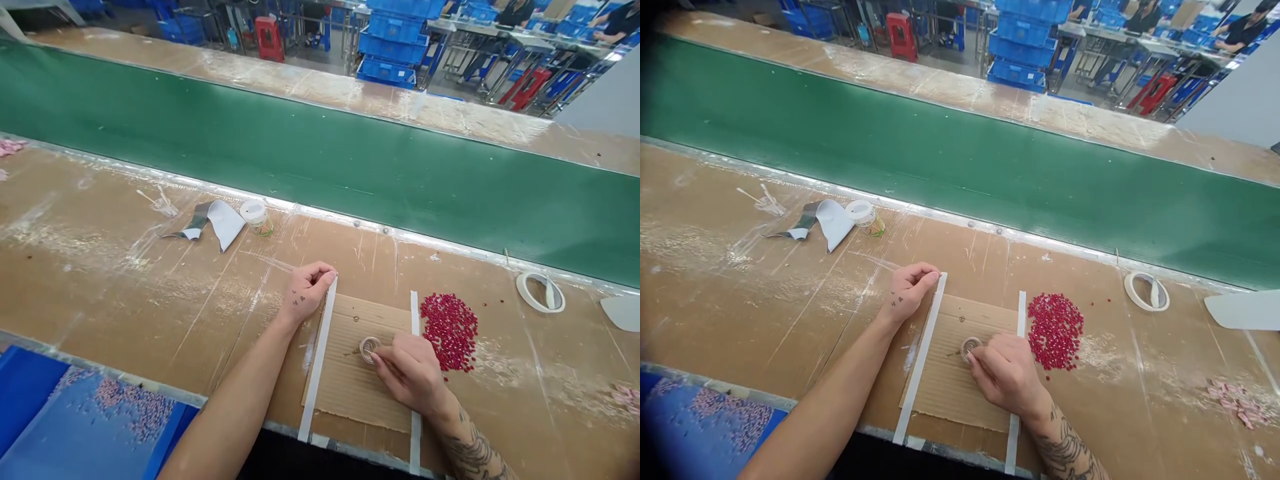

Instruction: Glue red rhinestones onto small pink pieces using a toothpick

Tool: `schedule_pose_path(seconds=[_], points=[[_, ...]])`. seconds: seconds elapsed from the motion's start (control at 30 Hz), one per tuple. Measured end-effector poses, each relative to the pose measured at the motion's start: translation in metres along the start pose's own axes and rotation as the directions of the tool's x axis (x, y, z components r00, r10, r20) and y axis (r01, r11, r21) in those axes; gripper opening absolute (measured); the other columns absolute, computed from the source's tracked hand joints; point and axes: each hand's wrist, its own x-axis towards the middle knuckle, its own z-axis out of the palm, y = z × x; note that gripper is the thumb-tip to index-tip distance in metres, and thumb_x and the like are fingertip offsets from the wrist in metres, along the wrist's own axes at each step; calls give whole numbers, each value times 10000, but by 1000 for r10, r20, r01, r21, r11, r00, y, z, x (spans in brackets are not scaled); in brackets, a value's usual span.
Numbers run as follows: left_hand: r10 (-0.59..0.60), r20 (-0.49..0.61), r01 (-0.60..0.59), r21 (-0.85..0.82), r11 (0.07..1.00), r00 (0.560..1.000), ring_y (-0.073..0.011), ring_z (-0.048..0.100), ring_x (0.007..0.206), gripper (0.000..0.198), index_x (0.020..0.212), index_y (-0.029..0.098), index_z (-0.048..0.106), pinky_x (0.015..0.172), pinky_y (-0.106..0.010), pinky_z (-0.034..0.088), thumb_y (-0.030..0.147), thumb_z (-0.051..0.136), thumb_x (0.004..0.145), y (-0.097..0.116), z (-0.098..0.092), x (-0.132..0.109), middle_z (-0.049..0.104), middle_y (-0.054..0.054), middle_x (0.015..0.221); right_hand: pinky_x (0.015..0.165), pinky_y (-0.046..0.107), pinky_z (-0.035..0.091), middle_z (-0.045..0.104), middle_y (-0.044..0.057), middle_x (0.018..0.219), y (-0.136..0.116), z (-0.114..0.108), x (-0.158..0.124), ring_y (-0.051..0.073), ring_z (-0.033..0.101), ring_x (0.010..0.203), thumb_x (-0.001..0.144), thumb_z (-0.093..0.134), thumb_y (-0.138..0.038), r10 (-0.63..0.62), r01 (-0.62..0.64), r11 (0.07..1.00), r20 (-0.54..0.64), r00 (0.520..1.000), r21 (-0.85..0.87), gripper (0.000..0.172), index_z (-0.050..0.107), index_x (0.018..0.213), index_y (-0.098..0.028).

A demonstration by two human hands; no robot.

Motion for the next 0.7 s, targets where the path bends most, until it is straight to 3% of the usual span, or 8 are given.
schedule_pose_path(seconds=[0.43, 0.7], points=[[-64, 16, 65, -75, 995, 998, -119, 381, 523, 235, 670, 166, 694, 521, -256, 297, 377, 649, 764, -5, 2, 0, 507, 23, 550, 515, 279, 271, 467, -56, 557, 1, 3, 2, 106, 378, 494, 938, 561, -66, -47, 47, 999, 1, 999, 8, 181, 566, 805, -189], [-139, 6, 139, -29, 990, 990, -137, 443, 545, 281, 684, 163, 695, 534, -262, 357, 419, 605, 755, -3, 8, -1, 529, 1, 569, 443, 274, 329, 468, -44, 521, 8, 2, -3, 104, 447, 429, 980, 552, -161, -114, 114, 993, 0, 993, -3, 216, 621, 780, -206]])
